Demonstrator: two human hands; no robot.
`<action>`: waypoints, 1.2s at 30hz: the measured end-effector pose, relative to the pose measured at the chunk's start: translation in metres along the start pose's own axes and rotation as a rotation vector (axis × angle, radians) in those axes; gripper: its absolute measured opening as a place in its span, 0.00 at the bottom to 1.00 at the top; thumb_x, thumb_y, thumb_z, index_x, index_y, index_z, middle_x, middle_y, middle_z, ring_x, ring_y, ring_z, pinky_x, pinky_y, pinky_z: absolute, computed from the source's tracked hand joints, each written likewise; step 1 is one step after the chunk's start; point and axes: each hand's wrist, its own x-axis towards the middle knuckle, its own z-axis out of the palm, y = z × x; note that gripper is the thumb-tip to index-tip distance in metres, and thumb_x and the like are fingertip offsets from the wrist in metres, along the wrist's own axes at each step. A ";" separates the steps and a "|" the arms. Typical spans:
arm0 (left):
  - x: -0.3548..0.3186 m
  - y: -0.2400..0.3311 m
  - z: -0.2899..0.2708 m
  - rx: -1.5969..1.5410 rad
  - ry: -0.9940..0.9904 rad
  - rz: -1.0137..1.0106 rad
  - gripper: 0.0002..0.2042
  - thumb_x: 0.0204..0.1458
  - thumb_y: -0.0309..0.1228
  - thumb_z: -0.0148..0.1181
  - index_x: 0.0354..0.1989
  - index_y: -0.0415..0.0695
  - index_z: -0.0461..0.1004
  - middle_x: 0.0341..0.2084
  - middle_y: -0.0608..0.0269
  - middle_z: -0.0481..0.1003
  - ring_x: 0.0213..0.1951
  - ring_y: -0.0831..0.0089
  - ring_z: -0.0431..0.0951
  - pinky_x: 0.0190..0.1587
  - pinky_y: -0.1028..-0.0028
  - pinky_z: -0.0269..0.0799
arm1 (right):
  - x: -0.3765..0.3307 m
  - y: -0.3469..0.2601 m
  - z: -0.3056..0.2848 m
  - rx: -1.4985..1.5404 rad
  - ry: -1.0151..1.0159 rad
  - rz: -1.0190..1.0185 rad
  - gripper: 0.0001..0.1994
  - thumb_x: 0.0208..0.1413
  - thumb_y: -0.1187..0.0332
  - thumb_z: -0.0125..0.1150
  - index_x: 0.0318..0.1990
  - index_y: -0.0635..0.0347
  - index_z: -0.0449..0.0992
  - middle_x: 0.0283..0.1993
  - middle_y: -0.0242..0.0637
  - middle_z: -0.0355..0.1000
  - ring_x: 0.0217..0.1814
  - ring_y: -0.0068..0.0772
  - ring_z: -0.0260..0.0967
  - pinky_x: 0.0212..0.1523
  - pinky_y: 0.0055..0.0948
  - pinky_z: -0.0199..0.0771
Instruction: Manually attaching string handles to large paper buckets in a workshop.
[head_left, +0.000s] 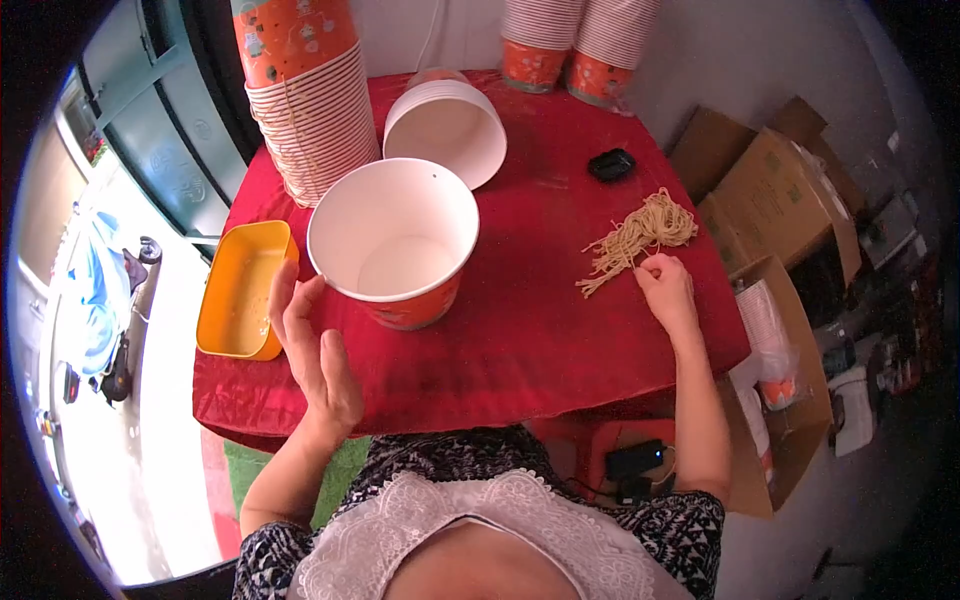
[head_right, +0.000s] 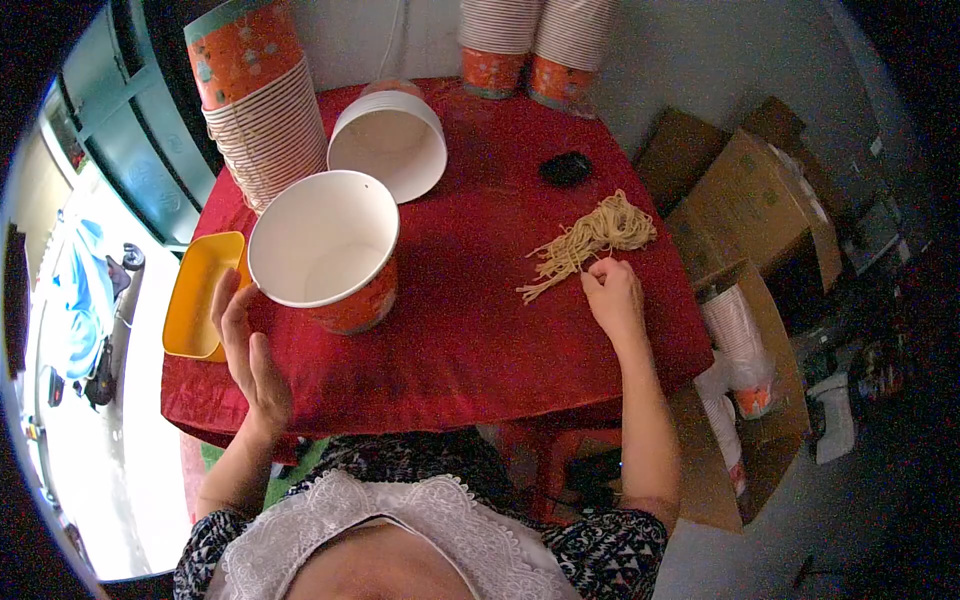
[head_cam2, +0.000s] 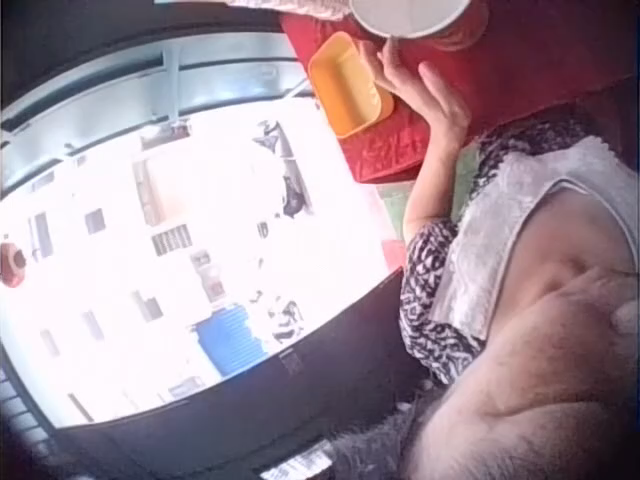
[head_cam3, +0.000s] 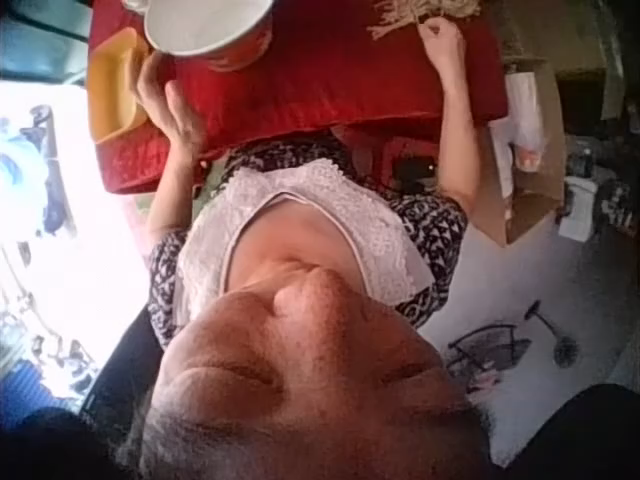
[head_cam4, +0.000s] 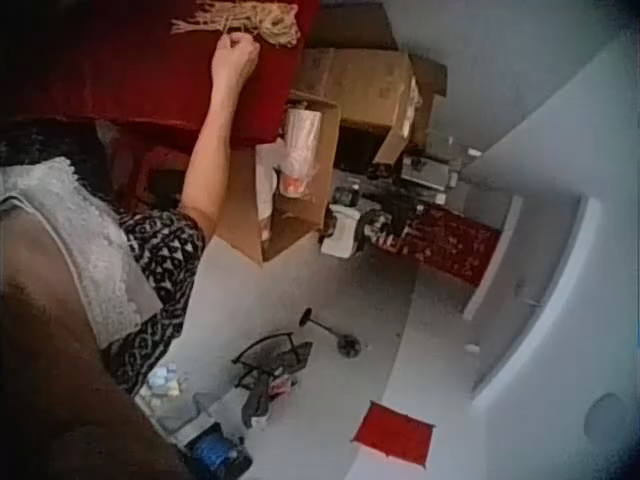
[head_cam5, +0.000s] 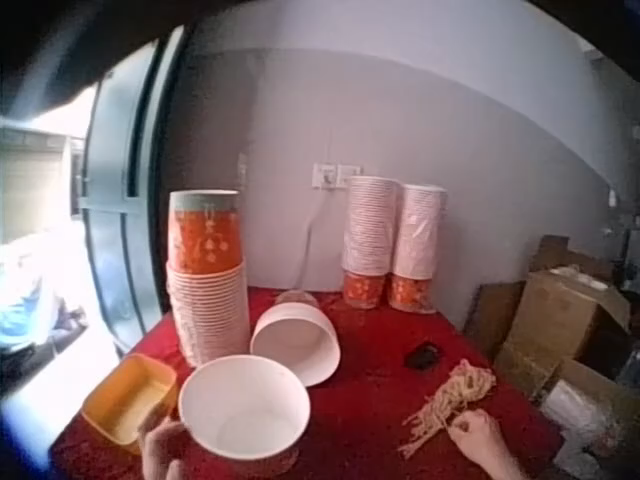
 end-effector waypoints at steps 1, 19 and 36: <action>-0.002 0.001 -0.002 -0.014 -0.019 0.012 0.22 0.60 0.40 0.40 0.54 0.34 0.64 0.64 0.40 0.52 0.66 0.49 0.52 0.67 0.55 0.46 | 0.002 0.000 0.003 0.000 0.001 0.001 0.08 0.54 0.68 0.60 0.36 0.64 0.75 0.36 0.45 0.70 0.41 0.46 0.70 0.43 0.39 0.70; 0.003 0.070 0.039 -0.410 -0.640 0.142 0.03 0.46 0.19 0.57 0.30 0.36 0.72 0.24 0.49 0.72 0.26 0.55 0.75 0.28 0.63 0.69 | -0.087 -0.103 0.014 0.237 -0.009 -0.328 0.03 0.54 0.72 0.58 0.33 0.59 0.71 0.25 0.44 0.72 0.27 0.47 0.74 0.26 0.40 0.71; 0.011 0.074 0.166 -0.809 -1.134 -0.914 0.10 0.58 0.27 0.51 0.32 0.31 0.73 0.22 0.54 0.75 0.19 0.70 0.74 0.17 0.73 0.74 | -0.087 -0.065 -0.006 0.372 -0.042 -0.367 0.05 0.54 0.72 0.59 0.29 0.63 0.74 0.26 0.44 0.73 0.28 0.43 0.75 0.28 0.37 0.73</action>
